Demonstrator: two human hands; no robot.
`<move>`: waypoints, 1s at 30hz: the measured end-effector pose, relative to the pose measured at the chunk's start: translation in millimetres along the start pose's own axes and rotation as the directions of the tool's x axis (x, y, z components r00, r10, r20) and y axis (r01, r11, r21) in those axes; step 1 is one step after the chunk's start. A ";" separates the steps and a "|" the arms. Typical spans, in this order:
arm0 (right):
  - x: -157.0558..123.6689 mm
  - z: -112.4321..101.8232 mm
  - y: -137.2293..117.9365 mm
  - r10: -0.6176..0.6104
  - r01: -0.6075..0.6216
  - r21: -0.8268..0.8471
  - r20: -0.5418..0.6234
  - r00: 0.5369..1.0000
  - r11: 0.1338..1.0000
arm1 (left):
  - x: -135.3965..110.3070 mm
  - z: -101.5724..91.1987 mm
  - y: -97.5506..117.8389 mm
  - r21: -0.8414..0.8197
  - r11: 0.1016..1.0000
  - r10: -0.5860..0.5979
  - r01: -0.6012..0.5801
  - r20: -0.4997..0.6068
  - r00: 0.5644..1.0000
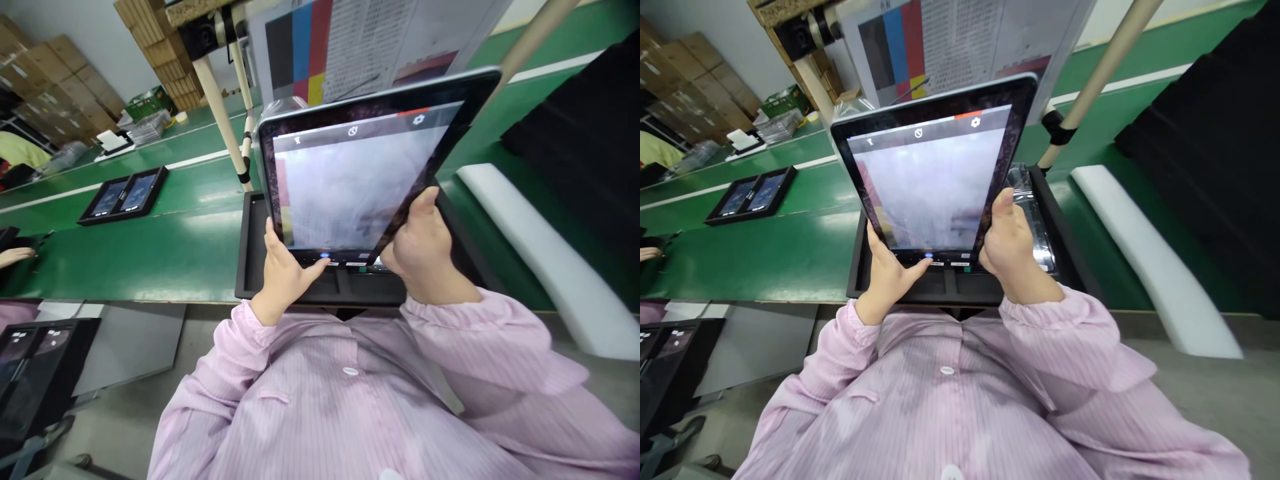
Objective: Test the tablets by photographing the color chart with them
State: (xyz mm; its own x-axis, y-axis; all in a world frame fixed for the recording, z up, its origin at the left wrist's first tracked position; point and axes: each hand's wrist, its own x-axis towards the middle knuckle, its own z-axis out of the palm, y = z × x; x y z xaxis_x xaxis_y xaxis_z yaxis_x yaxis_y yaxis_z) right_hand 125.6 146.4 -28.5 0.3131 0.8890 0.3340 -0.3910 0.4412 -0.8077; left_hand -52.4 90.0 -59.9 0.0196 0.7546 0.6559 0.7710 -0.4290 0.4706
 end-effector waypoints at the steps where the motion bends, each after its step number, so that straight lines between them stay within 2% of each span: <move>1: 0.8 -0.2 1.3 -0.011 0.011 0.006 0.000 1.000 1.000 | 0.2 0.4 0.1 0.001 1.000 -0.008 0.008 -0.001 1.000; 13: 0.7 7.4 -0.9 0.012 -0.013 0.070 0.011 1.000 0.997 | -2.4 4.4 -0.8 -0.021 0.991 -0.129 0.129 0.014 0.992; 18: 1.3 6.6 -0.6 0.035 -0.040 0.078 0.059 0.998 0.996 | -1.9 3.1 -0.9 -0.033 0.992 -0.122 0.123 0.034 0.992; 30: -0.3 8.0 -0.8 0.029 -0.033 0.081 0.049 0.998 0.996 | -1.5 4.6 1.1 -0.039 0.986 -0.161 0.162 0.028 0.986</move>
State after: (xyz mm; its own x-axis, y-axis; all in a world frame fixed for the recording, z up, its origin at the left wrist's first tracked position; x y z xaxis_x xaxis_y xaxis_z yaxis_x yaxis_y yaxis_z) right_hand 118.9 146.7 -24.0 0.2587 0.9063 0.3342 -0.4701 0.4204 -0.7761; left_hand -48.6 90.7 -63.1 -0.0870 0.8277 0.5544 0.7388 -0.3197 0.5933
